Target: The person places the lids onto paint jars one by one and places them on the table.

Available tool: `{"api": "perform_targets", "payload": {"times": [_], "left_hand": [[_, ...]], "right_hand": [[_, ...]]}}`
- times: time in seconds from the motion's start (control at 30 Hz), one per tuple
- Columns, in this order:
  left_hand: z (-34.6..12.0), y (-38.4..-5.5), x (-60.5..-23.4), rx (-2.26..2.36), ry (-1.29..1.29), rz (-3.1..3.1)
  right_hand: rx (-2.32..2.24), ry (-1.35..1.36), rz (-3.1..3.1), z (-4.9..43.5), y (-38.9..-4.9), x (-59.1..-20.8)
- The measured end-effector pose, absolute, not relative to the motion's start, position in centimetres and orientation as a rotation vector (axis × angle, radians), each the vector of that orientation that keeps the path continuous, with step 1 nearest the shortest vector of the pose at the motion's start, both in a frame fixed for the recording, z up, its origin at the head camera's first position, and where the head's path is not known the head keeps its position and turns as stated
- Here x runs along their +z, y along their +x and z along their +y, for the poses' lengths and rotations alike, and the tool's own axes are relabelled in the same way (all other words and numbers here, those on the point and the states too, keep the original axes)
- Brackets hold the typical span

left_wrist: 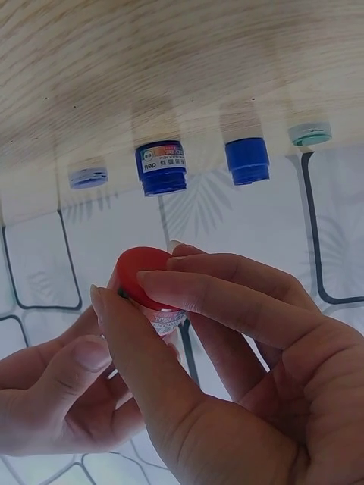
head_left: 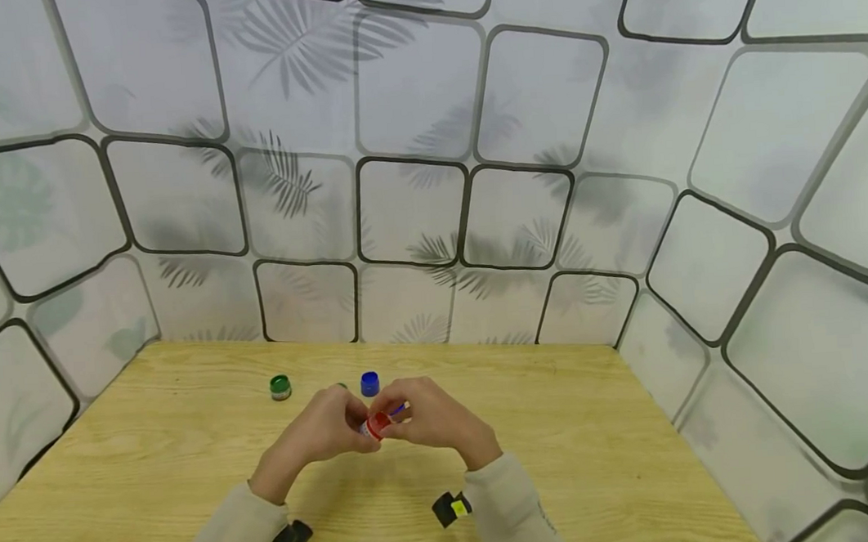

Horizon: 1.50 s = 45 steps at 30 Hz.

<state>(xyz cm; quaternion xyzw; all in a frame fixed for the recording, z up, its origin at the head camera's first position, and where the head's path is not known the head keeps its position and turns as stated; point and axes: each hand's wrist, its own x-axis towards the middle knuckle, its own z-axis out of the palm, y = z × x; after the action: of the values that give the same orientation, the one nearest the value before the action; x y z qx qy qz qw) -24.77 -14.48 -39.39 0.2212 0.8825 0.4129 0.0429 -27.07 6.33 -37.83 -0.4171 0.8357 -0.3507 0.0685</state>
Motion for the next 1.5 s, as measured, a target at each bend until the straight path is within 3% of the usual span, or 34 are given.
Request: {"api": "perform_targets", "payload": {"times": [1.5], "left_hand": [[-14.30, -24.62, -39.23, 1.235, 0.686, 2.729]], "right_hand": [[-0.999, -1.262, 2.577, 6.24, -27.14, -38.05]]}}
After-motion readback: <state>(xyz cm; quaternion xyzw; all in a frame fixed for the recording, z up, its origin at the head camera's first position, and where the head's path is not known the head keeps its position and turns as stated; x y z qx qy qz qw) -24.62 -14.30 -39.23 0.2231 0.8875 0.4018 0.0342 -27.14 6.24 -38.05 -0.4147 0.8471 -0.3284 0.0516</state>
